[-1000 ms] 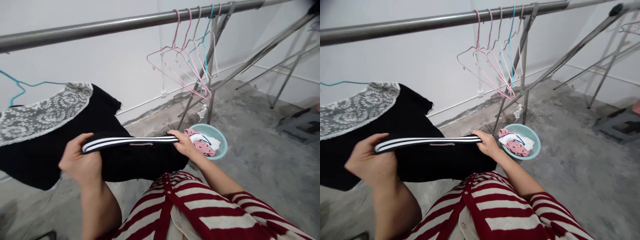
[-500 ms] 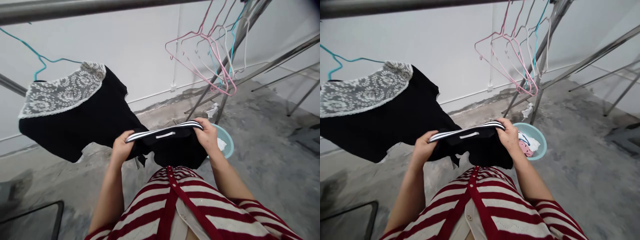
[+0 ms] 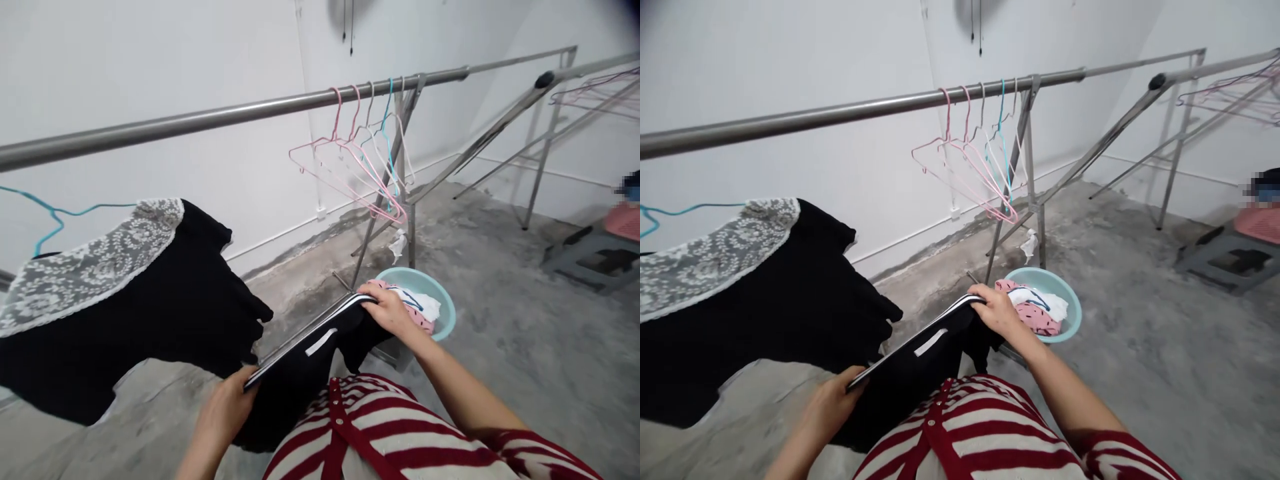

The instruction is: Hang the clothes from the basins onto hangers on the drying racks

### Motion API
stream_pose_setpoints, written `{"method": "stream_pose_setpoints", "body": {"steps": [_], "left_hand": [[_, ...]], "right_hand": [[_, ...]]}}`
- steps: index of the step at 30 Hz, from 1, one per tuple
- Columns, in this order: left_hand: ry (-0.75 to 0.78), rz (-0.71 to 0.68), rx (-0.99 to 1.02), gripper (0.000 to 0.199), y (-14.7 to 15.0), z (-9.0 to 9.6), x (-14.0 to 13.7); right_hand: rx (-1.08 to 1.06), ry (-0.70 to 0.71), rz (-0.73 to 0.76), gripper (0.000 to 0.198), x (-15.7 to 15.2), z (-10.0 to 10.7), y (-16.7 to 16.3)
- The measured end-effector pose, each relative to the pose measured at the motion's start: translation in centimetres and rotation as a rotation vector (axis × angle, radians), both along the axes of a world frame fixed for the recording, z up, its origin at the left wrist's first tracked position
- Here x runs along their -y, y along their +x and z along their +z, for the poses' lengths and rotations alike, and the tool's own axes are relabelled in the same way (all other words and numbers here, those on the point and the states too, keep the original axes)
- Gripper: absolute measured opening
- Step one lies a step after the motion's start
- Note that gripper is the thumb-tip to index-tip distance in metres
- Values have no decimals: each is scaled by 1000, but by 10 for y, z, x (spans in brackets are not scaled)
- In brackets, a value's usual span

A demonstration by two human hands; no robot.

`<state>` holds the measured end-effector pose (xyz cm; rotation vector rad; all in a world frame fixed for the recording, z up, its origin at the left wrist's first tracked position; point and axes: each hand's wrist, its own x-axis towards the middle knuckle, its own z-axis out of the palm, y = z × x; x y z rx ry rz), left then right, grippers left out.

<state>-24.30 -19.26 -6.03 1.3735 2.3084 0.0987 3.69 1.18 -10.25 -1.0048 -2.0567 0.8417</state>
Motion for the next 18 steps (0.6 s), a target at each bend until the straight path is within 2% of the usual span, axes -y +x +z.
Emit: {"method": "stream_pose_setpoints", "body": {"steps": [2, 4, 6, 7, 8, 10, 13, 16, 18], "left_hand": [[144, 169, -112, 26, 0, -1, 3], [359, 321, -176, 28, 4, 0, 6], [558, 379, -166, 27, 13, 2, 7], [637, 374, -137, 26, 19, 3, 7], [700, 355, -102, 25, 26, 4, 5], [777, 302, -36, 23, 39, 5, -1], [765, 247, 8, 26, 55, 6, -11], [692, 240, 0, 29, 61, 9, -14], [662, 241, -1, 29, 61, 10, -13]], "right_hand": [[127, 22, 104, 28, -1, 4, -1], [281, 49, 254, 27, -5, 13, -1], [352, 123, 368, 28, -12, 29, -1], [328, 199, 374, 32, -16, 41, -1], [274, 292, 334, 35, -22, 55, -1], [136, 493, 148, 38, -38, 88, -2], [55, 682, -136, 37, -71, 137, -9], [109, 695, -300, 36, -108, 173, -25], [171, 643, -310, 35, -128, 188, -38]]}}
